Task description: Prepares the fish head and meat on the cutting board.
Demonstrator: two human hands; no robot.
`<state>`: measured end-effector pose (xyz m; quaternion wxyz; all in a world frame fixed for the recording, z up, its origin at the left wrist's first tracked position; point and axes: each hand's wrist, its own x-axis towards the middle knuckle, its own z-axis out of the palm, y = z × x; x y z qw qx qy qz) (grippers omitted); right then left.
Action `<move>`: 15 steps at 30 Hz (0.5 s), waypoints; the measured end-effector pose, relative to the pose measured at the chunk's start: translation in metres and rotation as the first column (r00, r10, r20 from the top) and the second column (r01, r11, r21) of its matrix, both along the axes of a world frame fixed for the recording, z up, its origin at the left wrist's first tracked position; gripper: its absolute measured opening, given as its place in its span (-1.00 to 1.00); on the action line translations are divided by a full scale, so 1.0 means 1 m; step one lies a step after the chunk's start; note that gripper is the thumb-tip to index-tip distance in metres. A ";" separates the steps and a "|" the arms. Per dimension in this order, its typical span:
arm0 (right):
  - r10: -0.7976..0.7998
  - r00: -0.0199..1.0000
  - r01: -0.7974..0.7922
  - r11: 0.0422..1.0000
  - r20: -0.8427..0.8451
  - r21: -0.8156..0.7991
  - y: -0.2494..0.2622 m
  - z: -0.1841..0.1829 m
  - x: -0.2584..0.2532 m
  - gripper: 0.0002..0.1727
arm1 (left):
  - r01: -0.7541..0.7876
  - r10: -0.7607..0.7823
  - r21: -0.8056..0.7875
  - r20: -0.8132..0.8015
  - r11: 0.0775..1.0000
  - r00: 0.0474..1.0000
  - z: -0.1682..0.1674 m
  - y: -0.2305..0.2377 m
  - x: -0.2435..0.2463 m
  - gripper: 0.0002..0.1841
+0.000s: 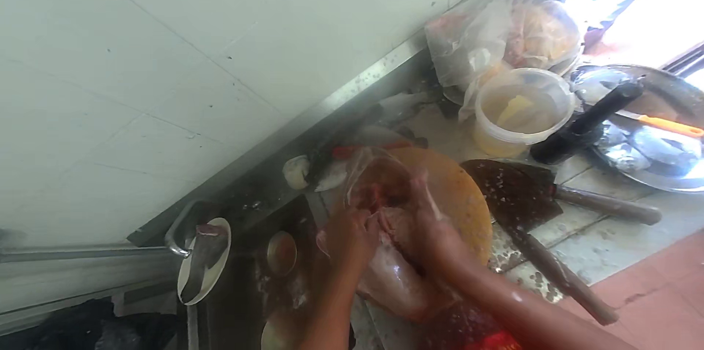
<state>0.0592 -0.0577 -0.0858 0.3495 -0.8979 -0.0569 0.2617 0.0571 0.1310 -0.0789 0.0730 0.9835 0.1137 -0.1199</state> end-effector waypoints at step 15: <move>0.074 0.994 -0.060 0.984 -0.080 0.165 -0.024 0.005 -0.022 -0.48 | 0.069 0.001 0.275 -0.245 0.959 0.969 0.017 -0.044 0.011 -0.71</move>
